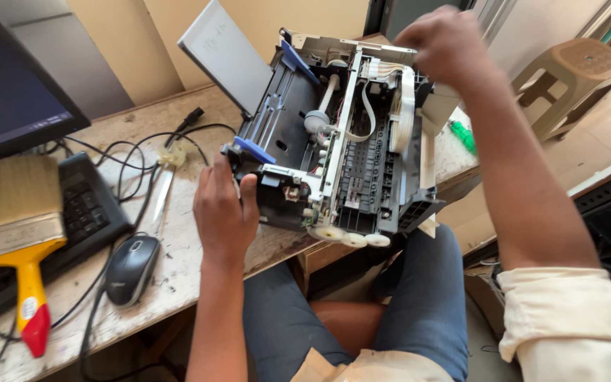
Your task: The person works on a disassembled printer placed on their lap, using a screwdriver to adjust internal components and then handling a ribbon cable. They open a drawer and retrieve a syringe, preparing to apply lubricant to the mechanism.
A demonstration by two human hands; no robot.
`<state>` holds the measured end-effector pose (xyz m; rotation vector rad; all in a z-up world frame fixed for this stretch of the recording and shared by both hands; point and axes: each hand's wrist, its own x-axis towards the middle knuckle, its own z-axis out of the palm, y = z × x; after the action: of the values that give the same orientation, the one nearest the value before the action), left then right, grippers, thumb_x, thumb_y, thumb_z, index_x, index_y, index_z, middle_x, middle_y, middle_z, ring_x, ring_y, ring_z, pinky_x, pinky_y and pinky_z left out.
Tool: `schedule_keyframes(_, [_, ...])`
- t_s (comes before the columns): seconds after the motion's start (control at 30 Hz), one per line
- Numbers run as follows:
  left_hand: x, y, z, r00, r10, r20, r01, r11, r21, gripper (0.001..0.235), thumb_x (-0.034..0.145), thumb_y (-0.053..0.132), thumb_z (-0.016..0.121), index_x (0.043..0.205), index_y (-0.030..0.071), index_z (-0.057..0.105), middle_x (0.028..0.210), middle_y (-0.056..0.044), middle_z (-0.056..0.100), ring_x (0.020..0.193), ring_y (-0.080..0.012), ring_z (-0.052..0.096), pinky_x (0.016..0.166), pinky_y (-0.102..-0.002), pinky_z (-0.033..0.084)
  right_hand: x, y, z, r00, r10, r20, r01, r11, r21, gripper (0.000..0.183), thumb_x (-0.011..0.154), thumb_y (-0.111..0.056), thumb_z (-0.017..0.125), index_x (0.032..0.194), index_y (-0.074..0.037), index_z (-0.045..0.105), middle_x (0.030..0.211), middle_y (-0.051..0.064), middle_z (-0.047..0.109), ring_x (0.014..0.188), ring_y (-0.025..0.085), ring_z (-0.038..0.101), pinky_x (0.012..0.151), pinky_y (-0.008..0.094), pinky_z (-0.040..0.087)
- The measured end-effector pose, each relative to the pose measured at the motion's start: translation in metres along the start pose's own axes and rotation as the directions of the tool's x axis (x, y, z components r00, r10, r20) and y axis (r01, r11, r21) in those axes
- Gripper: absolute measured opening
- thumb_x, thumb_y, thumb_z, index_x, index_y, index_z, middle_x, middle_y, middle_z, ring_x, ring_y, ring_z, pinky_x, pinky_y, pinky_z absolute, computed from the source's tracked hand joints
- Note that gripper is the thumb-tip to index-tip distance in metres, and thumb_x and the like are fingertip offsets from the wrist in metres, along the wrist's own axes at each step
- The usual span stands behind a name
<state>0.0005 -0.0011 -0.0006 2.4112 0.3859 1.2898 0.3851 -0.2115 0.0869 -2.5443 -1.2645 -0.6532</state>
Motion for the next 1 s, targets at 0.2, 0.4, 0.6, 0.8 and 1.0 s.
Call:
schedule_keyframes(0.2, [0.001,-0.001,0.0,1.0,0.017,-0.015,-0.016,0.998,0.062,0.054,0.112,0.041,0.046,0.138,-0.004,0.054,0.102,-0.023,0.063,0.093,-0.0457,0.06,0.078,-0.053,0.049,0.012,-0.039,0.022,0.989,-0.047,0.141,0.067,0.988,-0.142,0.022,0.092,-0.019,0.065,0.107,-0.017,0.081,0.101,0.009,0.076,0.102,0.025,0.062,0.091,0.045,0.039])
schedule_keyframes(0.4, [0.002,0.0,0.004,1.0,-0.011,-0.005,0.012,0.998,0.062,0.053,0.113,0.044,0.044,0.135,-0.003,0.056,0.099,-0.021,0.061,0.091,-0.0442,0.061,0.076,-0.052,0.049,0.012,-0.039,0.023,0.973,0.091,0.21,-0.081,0.995,-0.053,0.026,0.092,-0.013,0.061,0.107,-0.016,0.082,0.099,0.011,0.076,0.106,0.025,0.062,0.093,0.045,0.036])
schedule_keyframes(0.6, [0.002,0.002,0.006,0.999,-0.034,-0.021,0.036,0.996,0.08,0.057,0.114,0.049,0.038,0.134,0.0,0.059,0.093,-0.017,0.06,0.086,-0.0381,0.061,0.071,-0.049,0.048,0.01,-0.056,-0.007,0.919,0.052,0.391,-0.095,0.991,0.091,0.043,0.079,0.004,0.054,0.105,-0.016,0.083,0.103,0.008,0.077,0.098,0.023,0.065,0.096,0.042,0.035])
schedule_keyframes(0.8, [0.002,0.0,0.011,0.997,-0.074,-0.013,0.075,0.992,0.101,0.066,0.112,0.054,0.03,0.141,0.002,0.059,0.082,-0.012,0.055,0.076,-0.0296,0.058,0.067,-0.044,0.046,-0.018,-0.085,-0.038,0.853,-0.142,0.503,0.011,0.967,0.255,0.04,0.074,0.003,0.052,0.097,-0.008,0.082,0.097,0.011,0.078,0.092,0.026,0.072,0.093,0.042,0.052])
schedule_keyframes(1.0, [0.01,-0.007,0.012,0.948,-0.32,-0.007,0.319,0.946,0.05,0.063,0.115,0.052,0.026,0.148,0.008,0.057,0.104,-0.011,0.063,0.096,-0.0249,0.064,0.082,-0.038,0.051,-0.039,-0.097,-0.049,0.849,-0.405,0.339,0.206,0.845,0.493,0.037,0.069,0.0,0.057,0.1,-0.002,0.078,0.091,0.018,0.074,0.091,0.036,0.069,0.085,0.049,0.053])
